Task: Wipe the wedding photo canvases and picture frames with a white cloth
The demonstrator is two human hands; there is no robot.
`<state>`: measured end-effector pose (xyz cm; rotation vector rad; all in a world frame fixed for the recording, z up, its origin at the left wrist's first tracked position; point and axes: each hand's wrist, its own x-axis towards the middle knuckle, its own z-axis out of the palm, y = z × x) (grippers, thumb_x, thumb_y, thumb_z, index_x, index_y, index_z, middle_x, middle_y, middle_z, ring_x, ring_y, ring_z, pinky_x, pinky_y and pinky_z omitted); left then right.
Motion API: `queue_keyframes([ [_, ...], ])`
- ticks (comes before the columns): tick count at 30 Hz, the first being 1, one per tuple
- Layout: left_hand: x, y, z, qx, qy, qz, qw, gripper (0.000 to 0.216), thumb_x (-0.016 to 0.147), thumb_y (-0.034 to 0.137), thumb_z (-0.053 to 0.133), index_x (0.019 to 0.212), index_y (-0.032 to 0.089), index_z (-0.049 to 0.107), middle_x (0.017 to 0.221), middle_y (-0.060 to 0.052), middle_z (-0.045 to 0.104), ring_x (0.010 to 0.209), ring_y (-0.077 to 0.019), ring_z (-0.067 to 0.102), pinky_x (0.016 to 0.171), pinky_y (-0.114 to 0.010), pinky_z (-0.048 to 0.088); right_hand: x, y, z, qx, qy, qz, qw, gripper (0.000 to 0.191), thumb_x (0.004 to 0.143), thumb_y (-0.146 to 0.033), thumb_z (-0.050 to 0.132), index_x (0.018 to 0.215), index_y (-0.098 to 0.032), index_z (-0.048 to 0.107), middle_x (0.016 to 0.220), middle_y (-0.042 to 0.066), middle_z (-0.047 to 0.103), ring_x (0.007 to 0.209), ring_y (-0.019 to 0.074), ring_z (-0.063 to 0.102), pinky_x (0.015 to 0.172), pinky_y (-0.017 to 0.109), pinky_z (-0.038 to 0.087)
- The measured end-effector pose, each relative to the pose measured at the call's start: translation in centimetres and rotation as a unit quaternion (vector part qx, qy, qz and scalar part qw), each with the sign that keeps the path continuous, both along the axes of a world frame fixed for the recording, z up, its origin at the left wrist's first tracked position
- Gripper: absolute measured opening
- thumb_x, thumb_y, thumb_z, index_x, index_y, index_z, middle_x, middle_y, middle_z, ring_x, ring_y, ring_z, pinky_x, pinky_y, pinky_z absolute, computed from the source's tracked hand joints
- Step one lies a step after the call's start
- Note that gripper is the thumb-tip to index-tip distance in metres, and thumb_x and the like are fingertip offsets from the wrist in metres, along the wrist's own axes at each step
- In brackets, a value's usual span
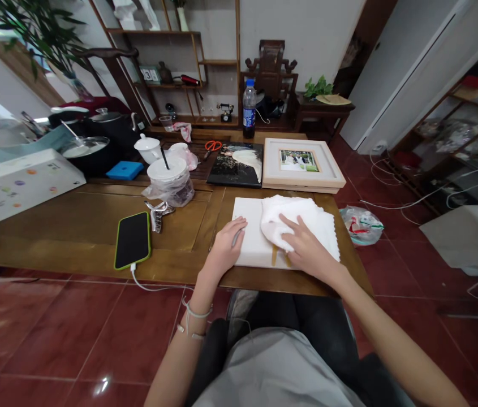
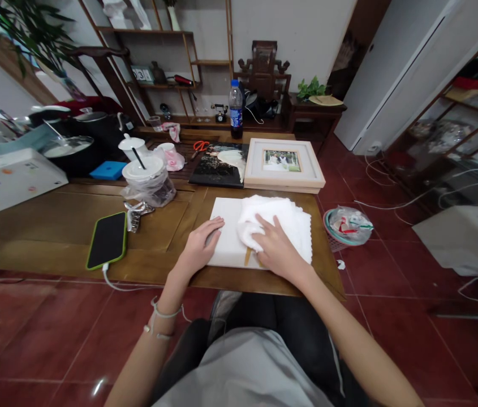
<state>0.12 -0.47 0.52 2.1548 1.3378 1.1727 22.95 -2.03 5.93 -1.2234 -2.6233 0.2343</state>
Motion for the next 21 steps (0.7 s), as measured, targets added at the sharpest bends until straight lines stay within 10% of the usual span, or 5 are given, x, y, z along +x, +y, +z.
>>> queue_keyframes([
  [10, -0.1, 0.1, -0.3, 0.011, -0.001, -0.009, 1.000, 0.026, 0.089, 0.017, 0.045, 0.108, 0.015, 0.062, 0.119, -0.013, 0.063, 0.116, -0.0223, 0.056, 0.103, -0.043, 0.043, 0.7, -7.0, 2.9, -0.101, -0.012, 0.062, 0.993, 0.034, 0.058, 0.000, 0.042, 0.080, -0.017, 0.061, 0.137, 0.017, 0.047, 0.138, 0.0238, 0.021, 0.113, 0.051, 0.015],
  [21, -0.1, 0.1, -0.2, 0.012, -0.003, -0.010, 1.000, 0.025, 0.089, 0.017, 0.044, 0.106, 0.017, 0.062, 0.117, -0.011, 0.064, 0.116, -0.0223, 0.056, 0.102, -0.044, 0.044, 2.7, -1.4, 0.2, -0.090, 0.050, -0.083, 0.991, 0.032, 0.079, -0.014, 0.039, 0.102, -0.021, 0.061, 0.121, 0.008, 0.061, 0.125, 0.0307, 0.044, 0.094, 0.043, 0.044],
])
